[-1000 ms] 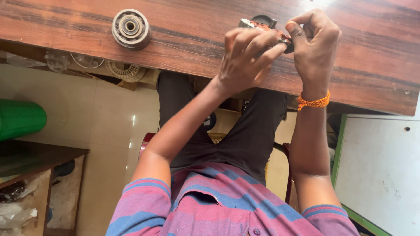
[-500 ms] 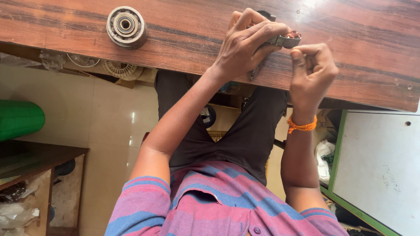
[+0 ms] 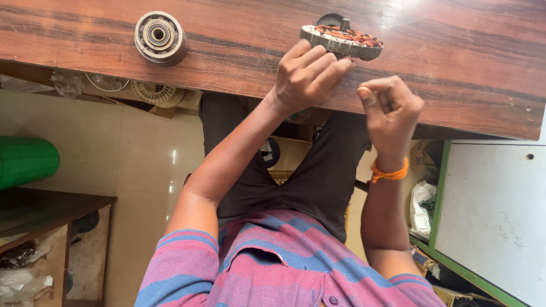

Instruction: The person sits at a wooden workbench working on a small electric motor armature, pressing and adjusting copper wire coils seated in the armature slots by hand while turning the armature to reach different sides.

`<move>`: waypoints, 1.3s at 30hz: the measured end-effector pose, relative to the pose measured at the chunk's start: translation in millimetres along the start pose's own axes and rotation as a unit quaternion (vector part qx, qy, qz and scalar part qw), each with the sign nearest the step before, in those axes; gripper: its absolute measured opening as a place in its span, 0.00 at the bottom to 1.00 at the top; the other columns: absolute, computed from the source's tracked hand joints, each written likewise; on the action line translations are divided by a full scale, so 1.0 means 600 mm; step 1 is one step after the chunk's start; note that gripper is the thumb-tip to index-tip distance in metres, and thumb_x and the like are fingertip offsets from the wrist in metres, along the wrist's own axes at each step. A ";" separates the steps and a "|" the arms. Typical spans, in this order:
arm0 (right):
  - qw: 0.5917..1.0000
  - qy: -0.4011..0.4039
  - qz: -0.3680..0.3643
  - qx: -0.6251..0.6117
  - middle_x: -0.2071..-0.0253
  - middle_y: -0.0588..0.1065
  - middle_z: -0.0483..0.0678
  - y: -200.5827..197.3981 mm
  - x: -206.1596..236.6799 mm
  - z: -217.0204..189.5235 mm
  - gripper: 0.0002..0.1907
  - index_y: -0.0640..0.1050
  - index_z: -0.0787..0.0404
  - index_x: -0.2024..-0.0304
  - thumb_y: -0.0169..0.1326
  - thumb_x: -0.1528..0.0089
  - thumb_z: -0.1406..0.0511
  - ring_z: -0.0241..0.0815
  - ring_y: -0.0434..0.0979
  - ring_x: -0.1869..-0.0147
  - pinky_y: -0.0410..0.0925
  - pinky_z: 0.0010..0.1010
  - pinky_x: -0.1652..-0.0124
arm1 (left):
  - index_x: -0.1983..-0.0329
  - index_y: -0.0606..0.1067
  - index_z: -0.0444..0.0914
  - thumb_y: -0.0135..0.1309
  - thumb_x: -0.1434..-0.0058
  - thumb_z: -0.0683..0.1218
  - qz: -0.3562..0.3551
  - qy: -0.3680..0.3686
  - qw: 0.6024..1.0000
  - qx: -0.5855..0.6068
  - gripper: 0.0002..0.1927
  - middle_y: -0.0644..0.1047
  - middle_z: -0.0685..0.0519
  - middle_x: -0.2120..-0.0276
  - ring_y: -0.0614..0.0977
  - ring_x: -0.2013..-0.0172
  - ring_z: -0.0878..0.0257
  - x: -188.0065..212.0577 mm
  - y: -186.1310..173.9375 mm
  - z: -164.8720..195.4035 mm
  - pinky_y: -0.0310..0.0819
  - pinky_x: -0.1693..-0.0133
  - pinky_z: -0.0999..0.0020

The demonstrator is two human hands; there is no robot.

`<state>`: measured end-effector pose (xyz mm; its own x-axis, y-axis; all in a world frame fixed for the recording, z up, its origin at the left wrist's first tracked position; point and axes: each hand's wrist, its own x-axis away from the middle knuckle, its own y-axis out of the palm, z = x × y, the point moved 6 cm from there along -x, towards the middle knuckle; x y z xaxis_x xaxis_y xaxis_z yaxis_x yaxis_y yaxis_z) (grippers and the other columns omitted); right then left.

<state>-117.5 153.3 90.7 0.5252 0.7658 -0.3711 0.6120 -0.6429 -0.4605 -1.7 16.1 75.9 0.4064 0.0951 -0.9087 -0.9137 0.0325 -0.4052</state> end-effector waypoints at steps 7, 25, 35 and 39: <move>0.988 -0.116 -0.047 0.088 0.75 0.68 0.39 0.026 -0.103 -0.031 0.05 0.80 0.65 0.57 0.65 0.27 0.72 0.27 0.62 0.74 0.52 0.24 0.71 | 0.69 0.73 0.37 0.58 0.38 0.39 0.054 -0.176 0.974 0.132 0.06 0.76 0.54 0.77 0.77 0.78 0.62 -0.001 -0.007 0.002 0.67 0.72 0.66; 0.999 -0.014 -0.039 -0.008 0.68 0.73 0.39 0.007 -0.135 0.031 0.01 0.77 0.70 0.57 0.56 0.29 0.77 0.25 0.69 0.67 0.62 0.21 0.67 | 0.32 0.68 0.48 0.61 0.30 0.45 -0.077 -0.024 0.988 0.135 0.25 0.78 0.59 0.45 0.75 0.44 0.61 -0.017 0.022 -0.026 0.64 0.41 0.63; 1.000 0.000 0.007 -0.021 0.69 0.68 0.38 -0.013 -0.048 0.022 0.09 0.77 0.66 0.56 0.64 0.25 0.68 0.24 0.59 0.71 0.52 0.18 0.71 | 0.41 0.74 0.50 0.62 0.31 0.49 -0.090 -0.125 0.969 0.192 0.16 0.80 0.66 0.48 0.76 0.47 0.64 0.001 0.036 -0.042 0.66 0.43 0.64; 1.000 -0.014 0.001 0.001 0.74 0.68 0.36 0.018 -0.039 0.022 0.06 0.77 0.66 0.58 0.61 0.28 0.70 0.23 0.59 0.72 0.51 0.20 0.72 | 0.43 0.75 0.51 0.61 0.31 0.51 -0.085 -0.086 0.977 0.174 0.15 0.77 0.65 0.47 0.73 0.46 0.64 -0.008 0.037 -0.042 0.65 0.43 0.65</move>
<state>-131.1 128.9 83.5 0.5099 0.7645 -0.3944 0.6098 -0.6446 -0.4612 -23.7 -8.7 68.8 0.5731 0.2242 -0.7882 -0.7926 0.3960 -0.4636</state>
